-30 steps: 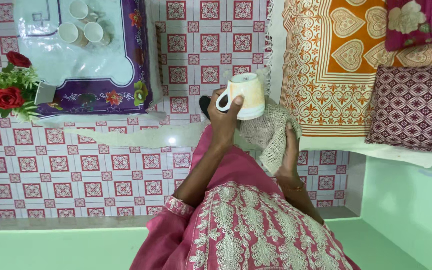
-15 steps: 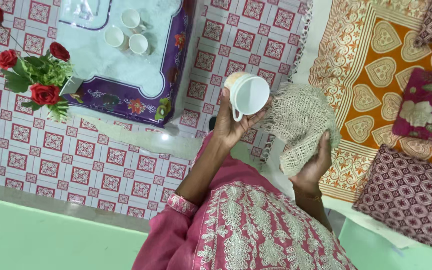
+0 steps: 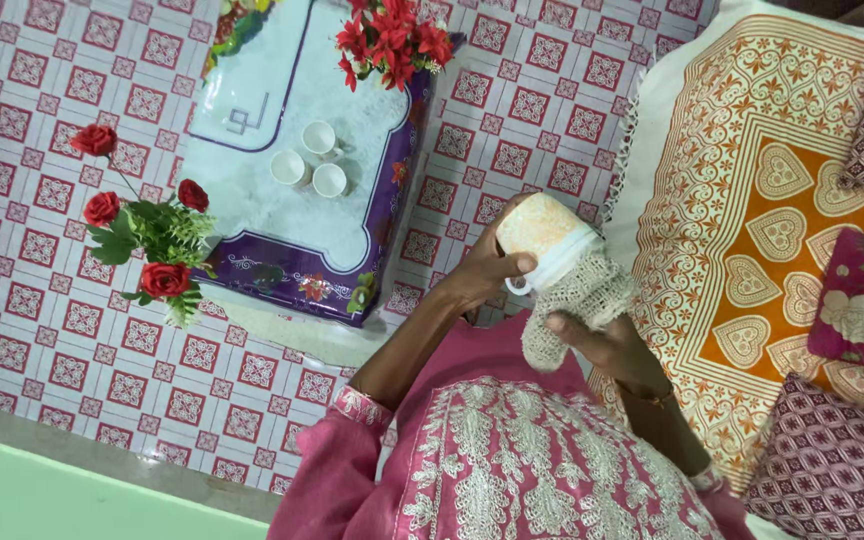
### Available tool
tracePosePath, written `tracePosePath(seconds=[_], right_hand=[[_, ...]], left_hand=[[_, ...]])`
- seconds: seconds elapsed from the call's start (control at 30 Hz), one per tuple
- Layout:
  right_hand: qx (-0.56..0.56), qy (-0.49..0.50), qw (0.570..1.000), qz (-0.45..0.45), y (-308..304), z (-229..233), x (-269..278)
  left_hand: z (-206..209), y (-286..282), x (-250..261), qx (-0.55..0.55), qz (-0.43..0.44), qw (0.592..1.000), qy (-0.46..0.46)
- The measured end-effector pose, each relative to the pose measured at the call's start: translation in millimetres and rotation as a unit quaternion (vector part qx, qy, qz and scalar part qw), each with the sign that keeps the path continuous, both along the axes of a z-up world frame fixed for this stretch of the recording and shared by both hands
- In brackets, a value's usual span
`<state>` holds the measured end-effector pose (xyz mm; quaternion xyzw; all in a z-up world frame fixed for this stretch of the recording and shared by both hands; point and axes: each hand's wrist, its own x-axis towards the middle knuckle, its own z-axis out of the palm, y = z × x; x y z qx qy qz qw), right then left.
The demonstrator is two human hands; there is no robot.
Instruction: The person wipes and dries several white ceramic mugs and terracotta cups with a cloth by hand.
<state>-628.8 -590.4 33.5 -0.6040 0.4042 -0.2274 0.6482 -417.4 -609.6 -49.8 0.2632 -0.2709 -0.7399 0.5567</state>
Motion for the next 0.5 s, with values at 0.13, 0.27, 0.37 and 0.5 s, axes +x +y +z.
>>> tracePosePath(seconds=[0.13,0.27,0.37,0.5], right_hand=[[-0.247,0.067,0.951,0.173,-35.1,25.9,37.6],[-0.395,0.127,0.868,0.273,-81.4,16.5,79.8],[-0.382,0.183,0.855,0.297,-118.8,-9.2,104.8],[-0.495,0.093,0.787,0.357,-153.9,-40.0,138.2]], left_hand=[[20.7,-9.9,33.4,-0.051,0.007,0.999,-0.012],[22.1,-7.2,71.5,-0.017,0.091,0.991,-0.096],[28.6,-11.6,90.2,0.064,0.156,0.966,-0.197],[45.2,-21.1,104.7,0.126,0.220,0.936,-0.244]])
